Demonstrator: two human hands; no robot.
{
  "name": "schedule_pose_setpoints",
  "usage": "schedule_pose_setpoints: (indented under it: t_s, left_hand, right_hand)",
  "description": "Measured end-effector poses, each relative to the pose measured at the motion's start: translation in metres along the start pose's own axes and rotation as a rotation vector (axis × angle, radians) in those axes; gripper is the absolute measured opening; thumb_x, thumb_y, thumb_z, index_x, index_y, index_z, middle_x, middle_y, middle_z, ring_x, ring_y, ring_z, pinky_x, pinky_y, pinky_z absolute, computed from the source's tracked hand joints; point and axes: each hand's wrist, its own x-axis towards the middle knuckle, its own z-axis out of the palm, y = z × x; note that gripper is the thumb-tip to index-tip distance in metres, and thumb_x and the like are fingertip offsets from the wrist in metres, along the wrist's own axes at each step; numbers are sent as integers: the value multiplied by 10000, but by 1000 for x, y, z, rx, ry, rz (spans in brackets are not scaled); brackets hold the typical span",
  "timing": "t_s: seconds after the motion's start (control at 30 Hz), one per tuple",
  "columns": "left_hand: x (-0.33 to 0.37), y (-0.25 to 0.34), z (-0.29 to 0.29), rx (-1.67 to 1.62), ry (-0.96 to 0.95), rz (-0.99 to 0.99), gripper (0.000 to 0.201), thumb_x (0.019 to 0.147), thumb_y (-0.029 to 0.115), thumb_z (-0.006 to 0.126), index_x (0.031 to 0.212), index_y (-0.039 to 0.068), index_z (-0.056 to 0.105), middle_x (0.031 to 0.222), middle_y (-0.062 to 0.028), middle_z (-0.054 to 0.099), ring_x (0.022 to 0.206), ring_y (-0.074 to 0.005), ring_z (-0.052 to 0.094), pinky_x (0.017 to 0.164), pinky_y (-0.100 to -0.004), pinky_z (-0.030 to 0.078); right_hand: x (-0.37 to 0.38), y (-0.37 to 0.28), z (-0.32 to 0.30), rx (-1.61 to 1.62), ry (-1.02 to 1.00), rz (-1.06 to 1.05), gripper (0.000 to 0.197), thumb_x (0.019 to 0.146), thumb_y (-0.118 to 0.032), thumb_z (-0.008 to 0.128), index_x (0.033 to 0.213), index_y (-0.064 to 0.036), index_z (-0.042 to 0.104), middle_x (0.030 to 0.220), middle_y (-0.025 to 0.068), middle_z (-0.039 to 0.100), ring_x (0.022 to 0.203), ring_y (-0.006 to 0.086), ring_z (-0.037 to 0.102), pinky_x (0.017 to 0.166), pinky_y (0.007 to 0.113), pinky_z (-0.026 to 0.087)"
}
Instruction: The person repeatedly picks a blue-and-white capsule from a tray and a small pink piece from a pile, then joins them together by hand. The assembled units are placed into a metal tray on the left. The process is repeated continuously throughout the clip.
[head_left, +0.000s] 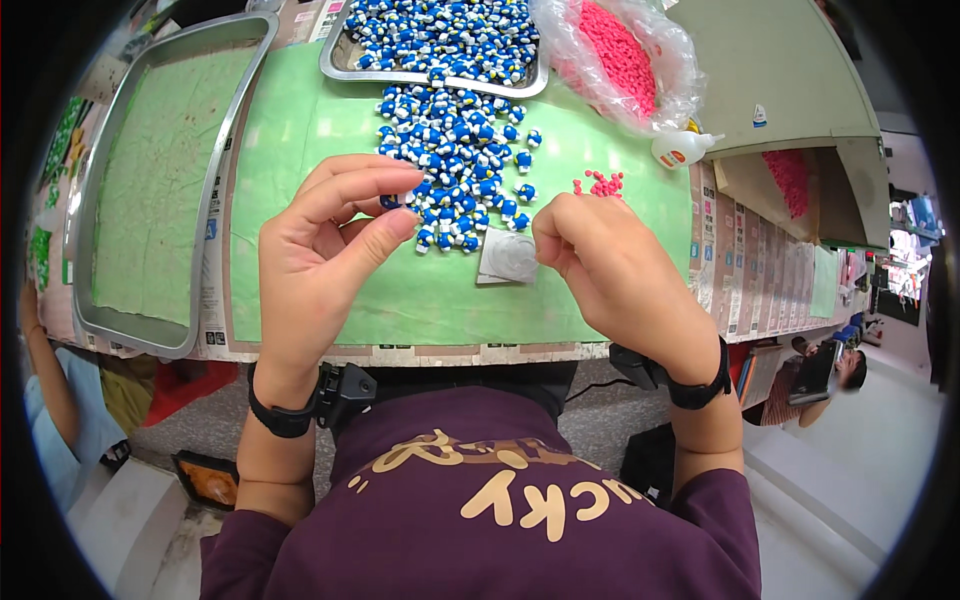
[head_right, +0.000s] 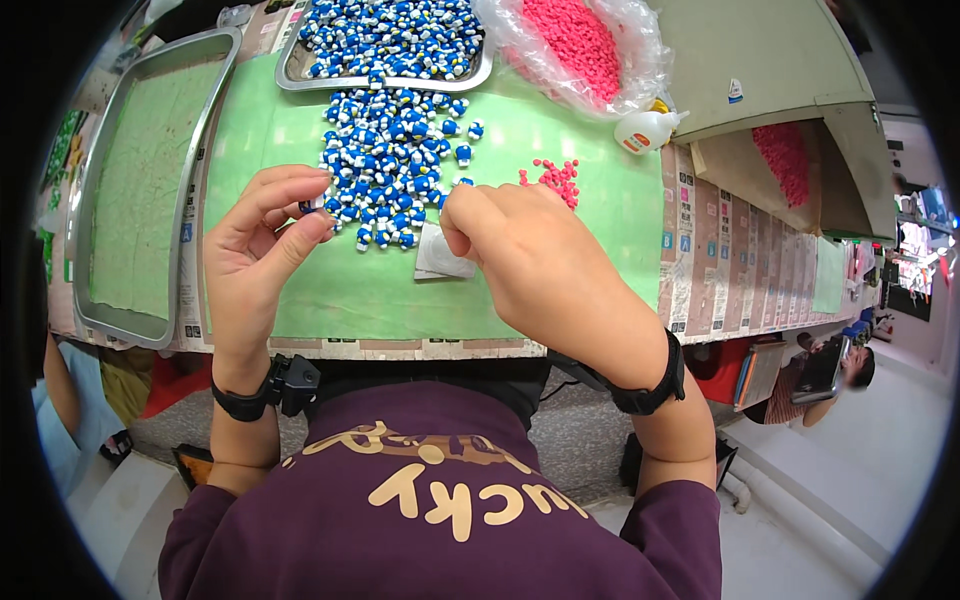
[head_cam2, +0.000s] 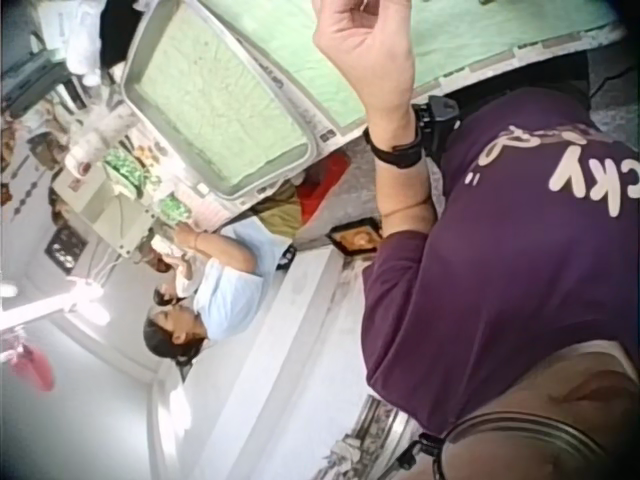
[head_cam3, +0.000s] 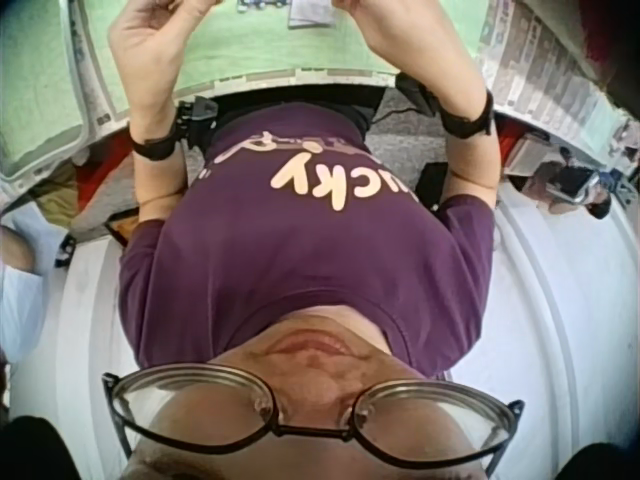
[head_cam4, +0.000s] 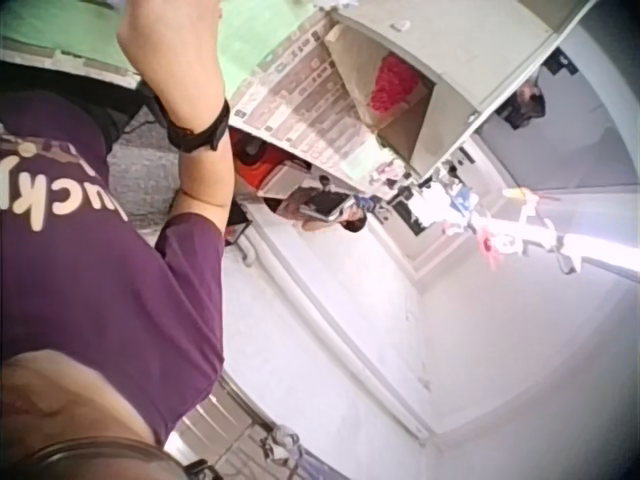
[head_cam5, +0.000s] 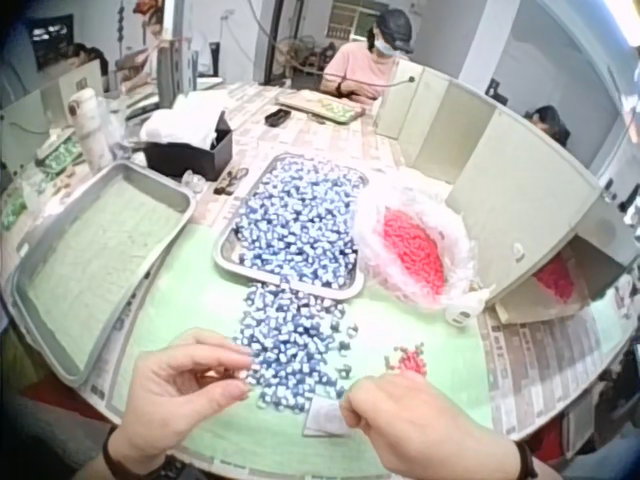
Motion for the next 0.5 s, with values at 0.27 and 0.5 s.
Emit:
schedule_pose_setpoints:
  t_s: [0.27,0.5]
  left_hand:
    - [-2,-1,-3,-74,-23,-68,229,851,-48,661,1075,-2,677,1106,-100,617,942,-112,591,780,-229,482]
    - [1,3,3,-159,-19,-90,225,873,-54,625,1091,-13,666,1116,-104,624,929,-114,598,808,-235,502]
  right_hand:
    - [2,-2,0,-57,-15,-5,180,767,67,499,880,-72,475,746,76,550,731,288,557,681,377,376]
    - [1,-7,-8,-21,-49,47,188,759,80,555,879,-53,499,775,71,559,757,278,557,715,368,410]
